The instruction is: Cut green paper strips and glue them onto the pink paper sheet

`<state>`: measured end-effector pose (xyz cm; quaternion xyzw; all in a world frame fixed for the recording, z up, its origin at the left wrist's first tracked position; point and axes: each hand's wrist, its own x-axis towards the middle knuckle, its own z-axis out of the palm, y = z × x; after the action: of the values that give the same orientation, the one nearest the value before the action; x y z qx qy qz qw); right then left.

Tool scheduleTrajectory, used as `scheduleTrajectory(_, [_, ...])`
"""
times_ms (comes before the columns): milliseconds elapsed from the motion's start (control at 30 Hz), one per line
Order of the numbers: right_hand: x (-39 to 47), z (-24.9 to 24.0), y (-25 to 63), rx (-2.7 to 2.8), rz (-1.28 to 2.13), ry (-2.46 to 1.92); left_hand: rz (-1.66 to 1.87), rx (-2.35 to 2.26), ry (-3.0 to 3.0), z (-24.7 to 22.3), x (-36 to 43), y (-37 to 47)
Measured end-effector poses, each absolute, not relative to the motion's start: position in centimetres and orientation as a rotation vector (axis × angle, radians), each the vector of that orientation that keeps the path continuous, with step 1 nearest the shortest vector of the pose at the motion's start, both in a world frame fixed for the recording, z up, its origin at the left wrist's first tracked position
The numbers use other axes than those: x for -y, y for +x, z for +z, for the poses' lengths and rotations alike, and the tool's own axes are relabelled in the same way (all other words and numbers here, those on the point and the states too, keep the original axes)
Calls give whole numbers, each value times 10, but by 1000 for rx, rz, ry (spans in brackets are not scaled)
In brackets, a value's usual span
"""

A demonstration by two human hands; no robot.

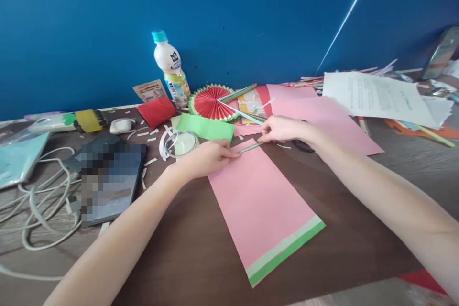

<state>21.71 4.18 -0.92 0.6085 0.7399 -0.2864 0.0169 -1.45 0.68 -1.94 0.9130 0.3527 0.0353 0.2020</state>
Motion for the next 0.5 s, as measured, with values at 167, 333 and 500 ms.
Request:
scheduleTrajectory(167, [-42, -10, 219, -2397, -1015, 1823, 223, -991, 2521, -20, -7, -14])
scheduleTrajectory(333, [-36, -11, 210, -2654, -987, 1728, 264, -979, 2538, -19, -7, -12])
scheduleTrajectory(500, [-36, -24, 202, -2776, -883, 1591, 258, -1015, 2602, -23, -6, -10])
